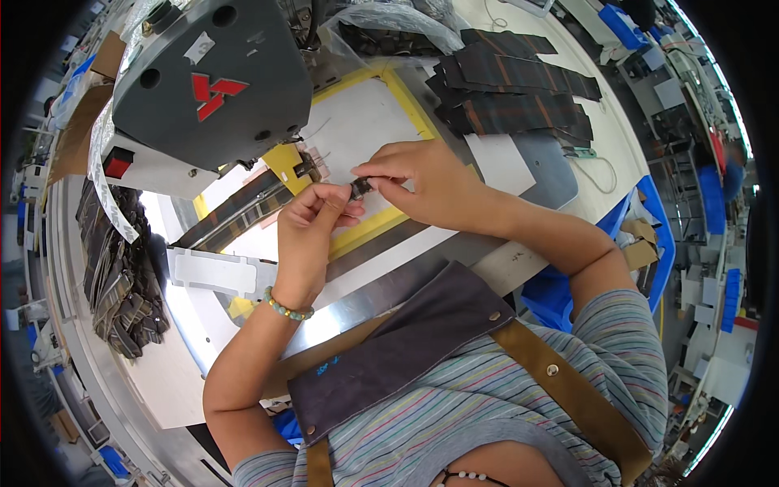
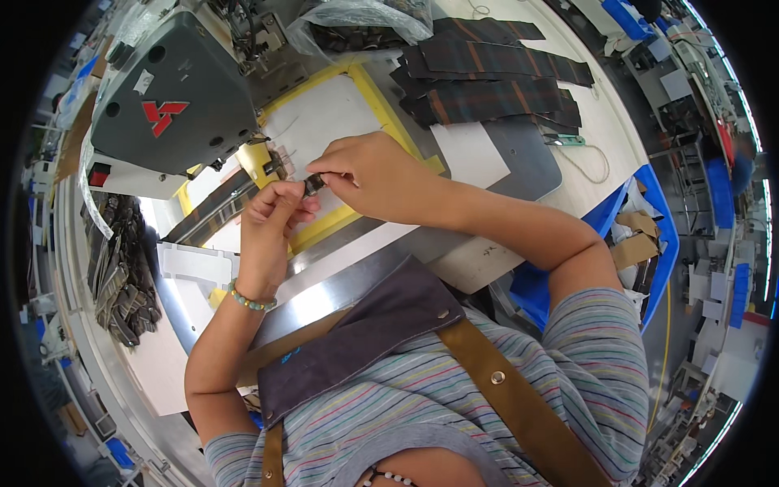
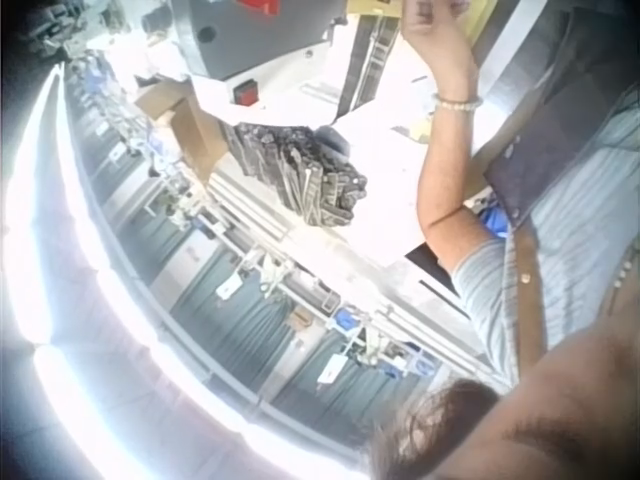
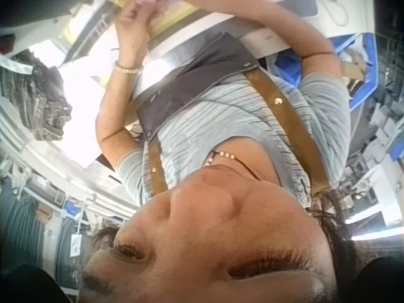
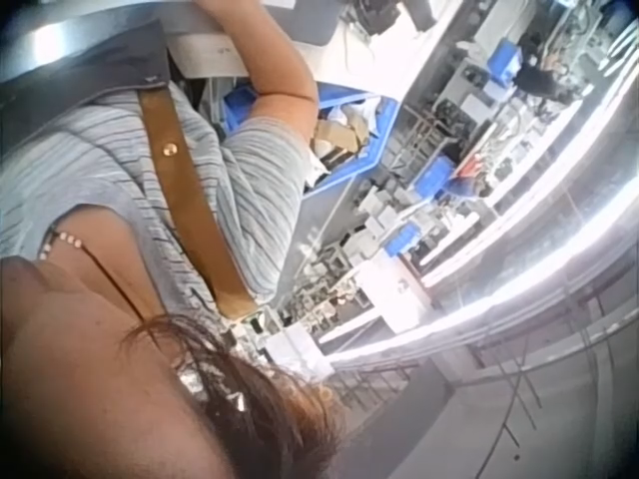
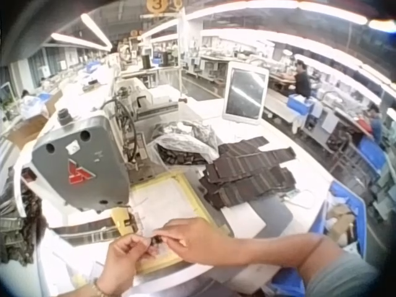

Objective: Assembling and sewing small leather strips into a template using an industrial sewing machine.

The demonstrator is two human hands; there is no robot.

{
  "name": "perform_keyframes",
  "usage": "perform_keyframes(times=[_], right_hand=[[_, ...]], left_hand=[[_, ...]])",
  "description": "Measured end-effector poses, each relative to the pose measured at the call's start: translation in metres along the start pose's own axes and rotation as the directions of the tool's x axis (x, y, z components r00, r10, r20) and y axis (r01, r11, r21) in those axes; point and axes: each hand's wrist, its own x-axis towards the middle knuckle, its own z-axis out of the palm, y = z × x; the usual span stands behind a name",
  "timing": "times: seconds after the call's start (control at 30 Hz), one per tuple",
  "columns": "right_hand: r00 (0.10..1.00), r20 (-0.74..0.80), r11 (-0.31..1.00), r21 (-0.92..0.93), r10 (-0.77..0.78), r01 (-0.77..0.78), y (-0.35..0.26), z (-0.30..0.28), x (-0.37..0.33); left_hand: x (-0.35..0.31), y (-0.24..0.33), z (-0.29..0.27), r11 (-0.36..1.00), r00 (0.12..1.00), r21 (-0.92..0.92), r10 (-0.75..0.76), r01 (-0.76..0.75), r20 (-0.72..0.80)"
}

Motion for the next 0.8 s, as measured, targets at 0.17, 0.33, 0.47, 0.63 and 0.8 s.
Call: perform_keyframes(times=[0.17,0.33,0.47,0.63,0.8], right_hand=[[0.941,0.066,0.806,-0.498,-0.332,0.320,0.008,0.009,-0.003],[0.867,0.151,0.547,-0.721,-0.475,0.426,0.012,0.017,-0.004],[0.893,0.101,0.636,-0.667,-0.438,0.387,0.008,0.005,0.002],[0.933,-0.139,0.790,-0.582,-0.331,0.194,0.015,-0.028,0.000],[0.995,0.094,0.998,0.067,-0.019,0.013,-0.001,-0.032,-0.003]], left_hand=[[0.000,-0.004,-0.004,0.996,0.998,-0.076,-0.044,0.041,-0.035],[0.000,-0.002,0.001,0.960,0.991,-0.256,-0.127,0.116,-0.027],[-0.004,-0.001,0.002,0.993,0.998,-0.112,-0.047,0.042,-0.041],[-0.009,0.007,-0.006,0.834,0.890,0.352,0.455,-0.426,0.001],[-0.016,0.033,-0.012,-0.004,0.534,0.725,0.674,-0.689,0.511]])
